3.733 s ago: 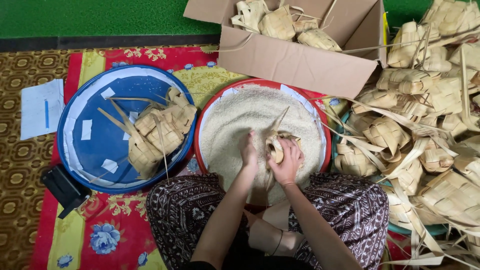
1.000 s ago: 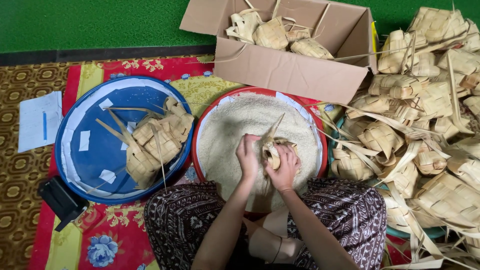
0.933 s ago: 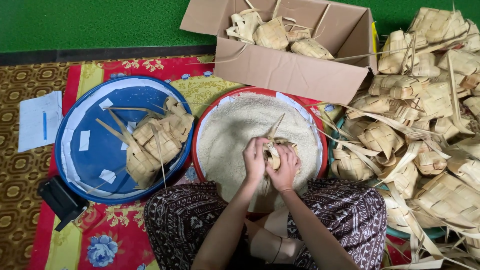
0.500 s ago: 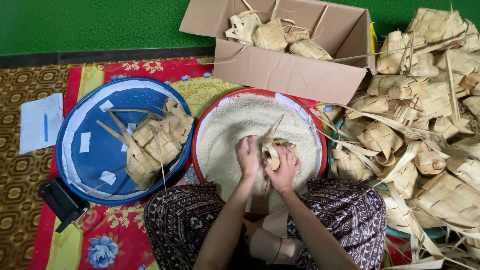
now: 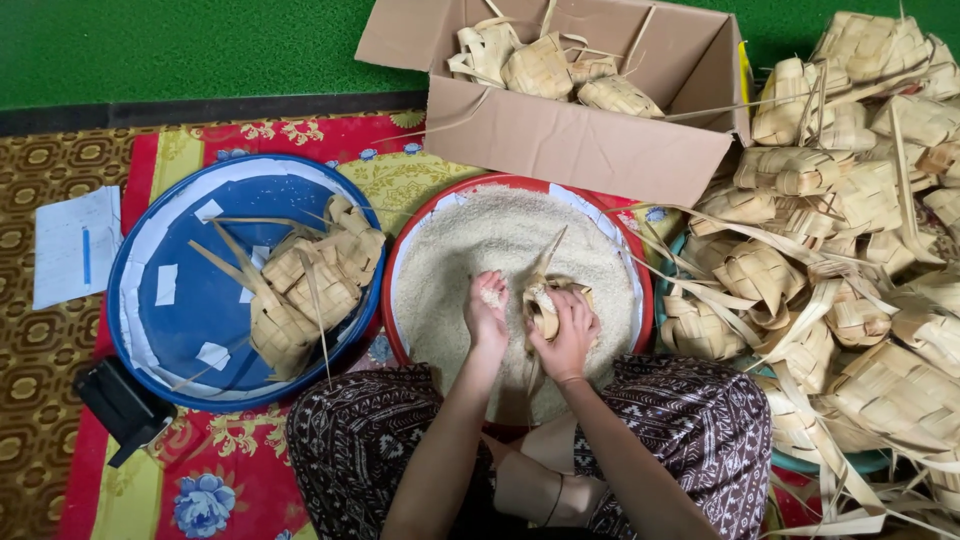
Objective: Filling woven palm leaf pouches with raw rice by hand in a production setting.
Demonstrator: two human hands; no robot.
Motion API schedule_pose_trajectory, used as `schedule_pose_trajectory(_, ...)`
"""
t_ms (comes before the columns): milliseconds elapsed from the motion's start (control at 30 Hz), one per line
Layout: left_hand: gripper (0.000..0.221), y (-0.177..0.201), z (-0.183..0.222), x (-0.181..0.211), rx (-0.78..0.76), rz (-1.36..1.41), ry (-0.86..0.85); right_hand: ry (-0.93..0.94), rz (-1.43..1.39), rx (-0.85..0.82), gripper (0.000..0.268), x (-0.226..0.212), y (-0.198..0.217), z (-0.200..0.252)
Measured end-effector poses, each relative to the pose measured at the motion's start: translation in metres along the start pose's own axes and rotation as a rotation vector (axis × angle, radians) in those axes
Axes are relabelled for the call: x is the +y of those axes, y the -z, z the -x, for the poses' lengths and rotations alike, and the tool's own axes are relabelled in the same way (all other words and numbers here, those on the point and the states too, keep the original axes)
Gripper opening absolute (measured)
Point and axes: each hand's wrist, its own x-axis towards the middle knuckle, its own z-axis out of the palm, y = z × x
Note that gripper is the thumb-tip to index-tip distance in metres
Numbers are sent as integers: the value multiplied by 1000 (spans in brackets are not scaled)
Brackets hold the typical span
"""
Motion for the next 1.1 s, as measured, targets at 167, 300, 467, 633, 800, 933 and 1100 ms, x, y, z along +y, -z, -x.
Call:
schedule_pose_trajectory(167,41,-39,52,14,-280,-428,-399,27,11,16,71,7,-6,1)
schedule_pose_trajectory(300,28,-29,53,-4,-681,-855,-794,76,42,70,57,20,-17,3)
schedule_pose_trajectory(467,25,-36,54,14,-692,-1036,-1010,90,62,68,61,41,-32,6)
schedule_pose_trajectory(633,27,-9,22,7,-257,-1024,-831,34,18,20,71,6,-6,1)
schedule_pose_trajectory(800,36,9,3,-9,39,-588,-96,7,23,1,69,0,-1,0)
schedule_pose_trajectory(933,44,19,-11,-15,51,-357,50,6,19,6,68,0,-1,-1)
schedule_pose_trajectory(1100,18,12,-13,-11,35,154,137,3,-10,5,65,-4,2,-1)
